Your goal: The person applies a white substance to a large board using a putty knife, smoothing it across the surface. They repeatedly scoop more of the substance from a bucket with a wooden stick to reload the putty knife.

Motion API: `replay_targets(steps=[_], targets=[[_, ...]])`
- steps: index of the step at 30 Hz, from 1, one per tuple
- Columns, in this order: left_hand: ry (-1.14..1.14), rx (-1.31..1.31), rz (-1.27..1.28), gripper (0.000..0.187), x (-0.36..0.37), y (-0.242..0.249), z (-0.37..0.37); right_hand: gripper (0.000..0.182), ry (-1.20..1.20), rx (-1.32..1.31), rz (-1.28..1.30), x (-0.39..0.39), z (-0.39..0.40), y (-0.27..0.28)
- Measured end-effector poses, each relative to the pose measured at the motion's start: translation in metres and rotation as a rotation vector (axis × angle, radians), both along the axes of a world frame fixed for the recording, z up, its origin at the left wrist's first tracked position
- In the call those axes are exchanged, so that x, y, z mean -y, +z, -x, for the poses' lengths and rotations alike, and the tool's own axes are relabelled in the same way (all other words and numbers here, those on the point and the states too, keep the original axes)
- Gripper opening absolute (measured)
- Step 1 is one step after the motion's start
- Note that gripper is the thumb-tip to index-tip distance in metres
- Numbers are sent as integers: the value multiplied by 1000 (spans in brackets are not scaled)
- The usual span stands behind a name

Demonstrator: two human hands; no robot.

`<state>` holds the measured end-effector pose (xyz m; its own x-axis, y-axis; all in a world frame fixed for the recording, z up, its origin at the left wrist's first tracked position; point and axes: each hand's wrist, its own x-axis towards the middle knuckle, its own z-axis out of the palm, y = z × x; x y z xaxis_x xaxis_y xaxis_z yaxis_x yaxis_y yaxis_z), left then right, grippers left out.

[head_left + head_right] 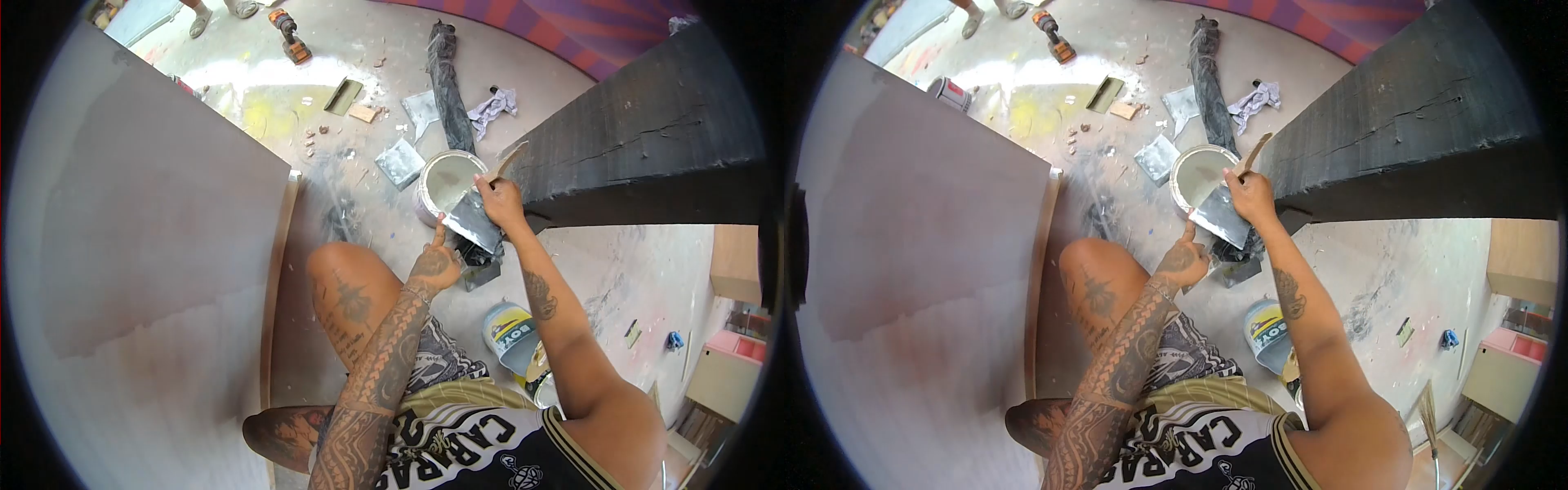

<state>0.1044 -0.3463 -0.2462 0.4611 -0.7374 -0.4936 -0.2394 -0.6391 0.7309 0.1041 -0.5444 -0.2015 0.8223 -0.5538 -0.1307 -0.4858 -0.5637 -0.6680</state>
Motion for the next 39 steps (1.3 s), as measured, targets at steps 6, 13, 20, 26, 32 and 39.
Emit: replay_targets(steps=[6, 13, 20, 26, 32, 39], targets=[[-14, 79, 14, 36, -1, -2, 0, 48, -139, 41, -25, -2, 2, -4], [456, -180, 214, 30, -5, 38, -10, 44, -23, 179, 66, -6, 20, 115], [894, -423, 455, 29, 0, 20, -28, 25, 6, 395, -44, -20, 53, 221], [1049, -834, 613, 31, 13, 38, -39, 23, -13, 516, -58, -27, 87, 278], [1014, -942, 654, 32, 20, 37, -37, 21, 122, 408, -87, -36, 98, 232], [807, -369, 468, 36, 19, 60, -21, 24, 321, 443, 66, -38, 92, 175]])
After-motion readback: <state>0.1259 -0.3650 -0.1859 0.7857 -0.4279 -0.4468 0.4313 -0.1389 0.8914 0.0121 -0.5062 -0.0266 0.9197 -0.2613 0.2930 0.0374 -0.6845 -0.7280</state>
